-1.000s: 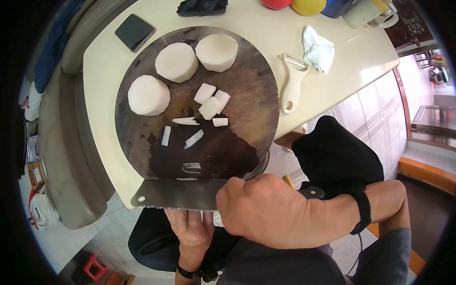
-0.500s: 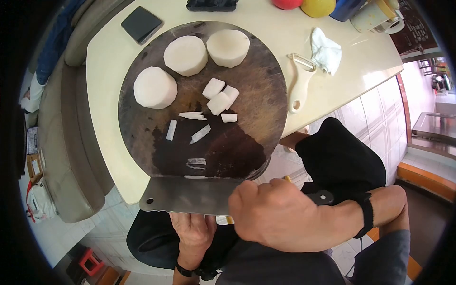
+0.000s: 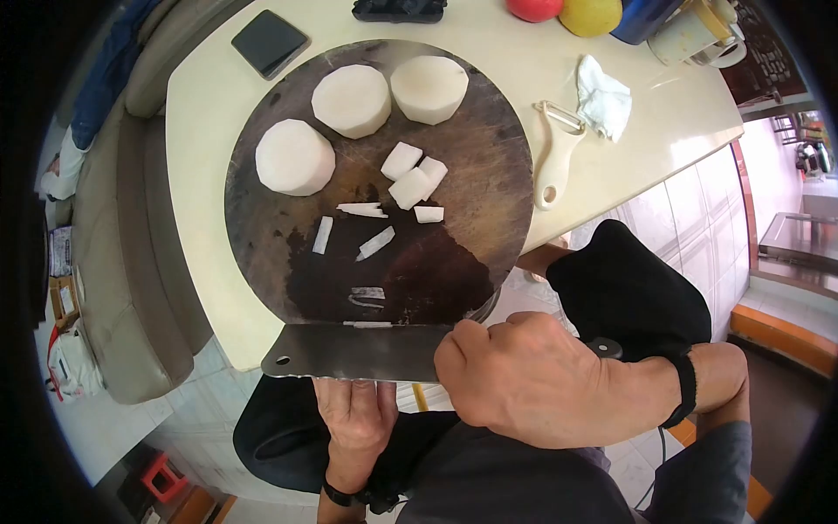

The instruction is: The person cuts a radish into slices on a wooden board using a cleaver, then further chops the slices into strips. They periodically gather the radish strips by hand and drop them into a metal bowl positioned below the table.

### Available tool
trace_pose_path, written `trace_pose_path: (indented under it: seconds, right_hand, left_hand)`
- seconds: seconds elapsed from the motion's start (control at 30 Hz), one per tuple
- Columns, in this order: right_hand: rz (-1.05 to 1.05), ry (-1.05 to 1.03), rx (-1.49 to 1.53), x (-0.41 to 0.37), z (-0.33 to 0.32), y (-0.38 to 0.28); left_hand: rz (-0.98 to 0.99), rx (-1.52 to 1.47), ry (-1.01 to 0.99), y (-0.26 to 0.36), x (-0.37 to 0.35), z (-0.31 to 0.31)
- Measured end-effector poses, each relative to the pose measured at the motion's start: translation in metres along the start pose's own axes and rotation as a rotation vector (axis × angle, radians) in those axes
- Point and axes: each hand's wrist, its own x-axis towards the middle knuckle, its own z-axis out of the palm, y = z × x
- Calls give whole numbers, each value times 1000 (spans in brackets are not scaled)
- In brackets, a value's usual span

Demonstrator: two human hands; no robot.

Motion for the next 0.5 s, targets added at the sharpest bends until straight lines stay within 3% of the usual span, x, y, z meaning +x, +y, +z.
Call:
trace_pose_path:
  seconds: [0.1,0.4,0.5]
  right_hand:
    - [-3,-13,-85,4,-1,-3]
    - [23,36,77,10,-4,7]
    - [41,-55,107,5,-10,11]
  left_hand:
    - [3,17,-6,1,-1,-1]
    - [14,44,42,2,5,1]
    - [21,49,52,2,6,1]
